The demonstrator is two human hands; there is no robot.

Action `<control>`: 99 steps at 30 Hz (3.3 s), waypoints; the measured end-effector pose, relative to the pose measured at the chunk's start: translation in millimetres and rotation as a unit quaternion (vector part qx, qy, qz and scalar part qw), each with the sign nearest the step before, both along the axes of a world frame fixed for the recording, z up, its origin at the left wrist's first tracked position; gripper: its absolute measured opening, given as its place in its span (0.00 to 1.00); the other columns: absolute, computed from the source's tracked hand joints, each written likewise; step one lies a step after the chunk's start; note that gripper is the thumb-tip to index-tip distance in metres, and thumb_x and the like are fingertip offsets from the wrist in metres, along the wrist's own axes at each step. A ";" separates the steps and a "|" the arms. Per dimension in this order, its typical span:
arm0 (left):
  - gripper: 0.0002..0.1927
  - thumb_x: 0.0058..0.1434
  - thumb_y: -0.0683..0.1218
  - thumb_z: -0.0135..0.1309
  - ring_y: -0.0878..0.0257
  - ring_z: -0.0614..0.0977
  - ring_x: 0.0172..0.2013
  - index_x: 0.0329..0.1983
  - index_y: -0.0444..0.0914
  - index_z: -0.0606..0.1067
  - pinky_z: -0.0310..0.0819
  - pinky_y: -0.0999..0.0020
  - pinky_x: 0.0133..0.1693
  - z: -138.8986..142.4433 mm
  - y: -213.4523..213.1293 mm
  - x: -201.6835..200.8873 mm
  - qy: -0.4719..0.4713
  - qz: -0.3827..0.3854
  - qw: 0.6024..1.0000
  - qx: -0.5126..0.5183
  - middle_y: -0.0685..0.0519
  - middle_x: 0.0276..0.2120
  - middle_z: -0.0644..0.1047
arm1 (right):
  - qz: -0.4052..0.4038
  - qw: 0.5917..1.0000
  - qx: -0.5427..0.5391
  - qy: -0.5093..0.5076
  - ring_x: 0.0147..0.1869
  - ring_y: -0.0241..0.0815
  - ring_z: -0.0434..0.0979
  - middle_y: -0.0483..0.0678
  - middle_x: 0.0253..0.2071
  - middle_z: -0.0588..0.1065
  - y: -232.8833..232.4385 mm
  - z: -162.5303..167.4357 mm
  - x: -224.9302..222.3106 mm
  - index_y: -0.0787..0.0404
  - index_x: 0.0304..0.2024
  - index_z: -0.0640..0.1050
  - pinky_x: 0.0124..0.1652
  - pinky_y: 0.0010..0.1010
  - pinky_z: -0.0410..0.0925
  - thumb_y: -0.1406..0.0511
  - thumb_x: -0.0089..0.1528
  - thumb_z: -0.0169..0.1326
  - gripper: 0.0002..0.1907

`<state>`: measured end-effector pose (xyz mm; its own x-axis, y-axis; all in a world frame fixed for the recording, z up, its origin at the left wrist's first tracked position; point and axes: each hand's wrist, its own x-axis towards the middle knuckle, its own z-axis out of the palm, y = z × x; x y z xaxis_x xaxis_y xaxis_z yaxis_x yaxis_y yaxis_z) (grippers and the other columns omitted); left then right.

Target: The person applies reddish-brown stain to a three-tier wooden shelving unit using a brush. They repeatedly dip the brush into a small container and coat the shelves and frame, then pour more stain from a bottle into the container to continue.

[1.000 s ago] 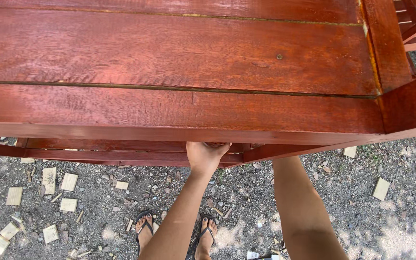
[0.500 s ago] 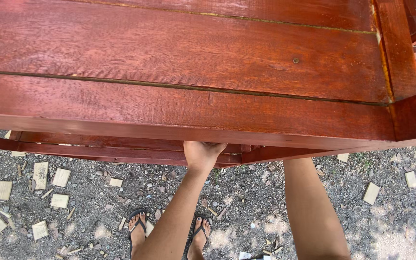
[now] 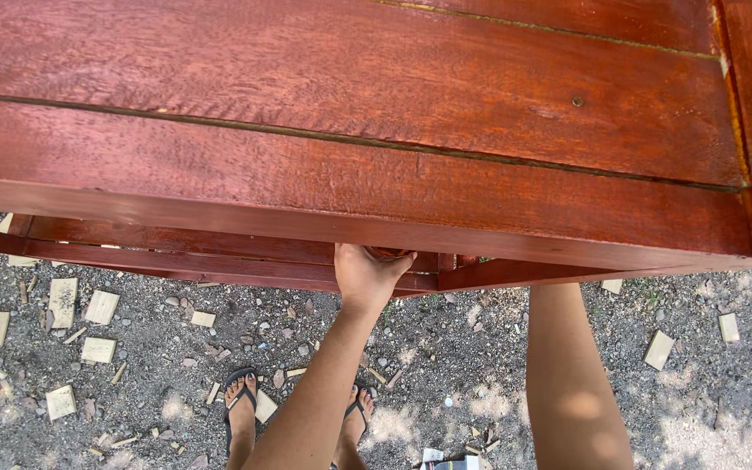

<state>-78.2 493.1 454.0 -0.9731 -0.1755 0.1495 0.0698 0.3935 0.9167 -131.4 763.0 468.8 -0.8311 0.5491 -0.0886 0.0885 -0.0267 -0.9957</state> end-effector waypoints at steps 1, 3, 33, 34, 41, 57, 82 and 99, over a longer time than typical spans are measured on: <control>0.25 0.35 0.45 0.77 0.55 0.83 0.42 0.36 0.36 0.78 0.77 0.60 0.49 0.3 -0.1 0.5 0.002 0.005 1.000 0.006 0.49 0.38 0.82 | 0.001 1.000 -0.001 0.000 0.45 0.42 0.81 0.51 0.45 0.77 -2.2 -3.0 -0.2 0.64 0.51 0.73 0.42 0.37 0.78 0.64 0.65 0.53 0.14; 0.26 0.35 0.45 0.76 0.54 0.82 0.42 0.37 0.36 0.78 0.77 0.60 0.49 0.5 -0.5 0.0 0.008 0.015 1.000 0.017 0.49 0.39 0.81 | 0.003 1.000 -0.002 0.002 0.45 0.42 0.81 0.51 0.45 0.77 -6.2 -7.3 -2.3 0.64 0.51 0.73 0.42 0.37 0.78 0.64 0.65 0.53 0.14; 0.21 0.38 0.45 0.74 0.57 0.85 0.41 0.35 0.37 0.79 0.79 0.64 0.47 -8.5 -9.7 -5.5 -0.057 0.007 0.998 0.012 0.51 0.37 0.83 | 0.006 1.000 0.025 -0.004 0.43 0.41 0.81 0.48 0.42 0.77 -9.6 -13.6 -9.2 0.61 0.48 0.74 0.41 0.38 0.77 0.66 0.64 0.53 0.10; 0.23 0.38 0.46 0.75 0.57 0.84 0.42 0.36 0.37 0.79 0.79 0.63 0.48 -8.6 -9.2 -5.5 -0.062 0.011 0.998 -0.001 0.50 0.38 0.82 | 0.003 1.000 0.029 -0.003 0.43 0.41 0.81 0.48 0.42 0.77 -8.3 -10.4 -8.8 0.61 0.47 0.74 0.41 0.38 0.77 0.66 0.64 0.53 0.10; 0.43 0.37 0.49 0.77 0.51 0.79 0.52 0.55 0.36 0.67 0.76 0.58 0.56 -0.1 -8.8 1.6 -0.046 0.030 0.998 -0.001 0.44 0.51 0.73 | -0.018 0.998 0.053 -0.033 0.43 0.40 0.81 0.47 0.41 0.77 -5.4 23.3 17.6 0.60 0.47 0.74 0.40 0.39 0.77 0.66 0.64 0.53 0.09; 0.53 0.35 0.44 0.76 0.45 0.77 0.58 0.66 0.38 0.64 0.73 0.54 0.58 29.1 -90.4 88.8 0.026 -0.002 0.998 0.052 0.42 0.57 0.73 | -0.071 0.985 -0.068 -0.141 0.28 0.40 0.67 0.48 0.29 0.70 -126.6 -47.9 213.7 0.62 0.34 0.69 0.29 0.32 0.64 0.57 0.73 0.49 0.17; 0.55 0.29 0.41 0.76 0.49 0.77 0.58 0.65 0.41 0.65 0.71 0.57 0.59 241.2 -285.1 333.9 0.016 -0.190 0.981 0.034 0.47 0.55 0.75 | 0.035 0.948 0.313 -0.050 0.40 0.46 0.80 0.53 0.39 0.79 -405.0 247.7 410.6 0.62 0.40 0.82 0.41 0.36 0.72 0.58 0.55 0.66 0.17; 0.46 0.28 0.43 0.77 0.49 0.80 0.53 0.54 0.38 0.68 0.75 0.57 0.54 233.7 -203.6 413.9 0.090 -0.134 0.985 0.054 0.46 0.50 0.77 | 0.122 0.913 0.389 -0.009 0.52 0.56 0.79 0.55 0.48 0.77 -337.4 282.5 498.7 0.61 0.47 0.81 0.52 0.43 0.71 0.60 0.54 0.63 0.20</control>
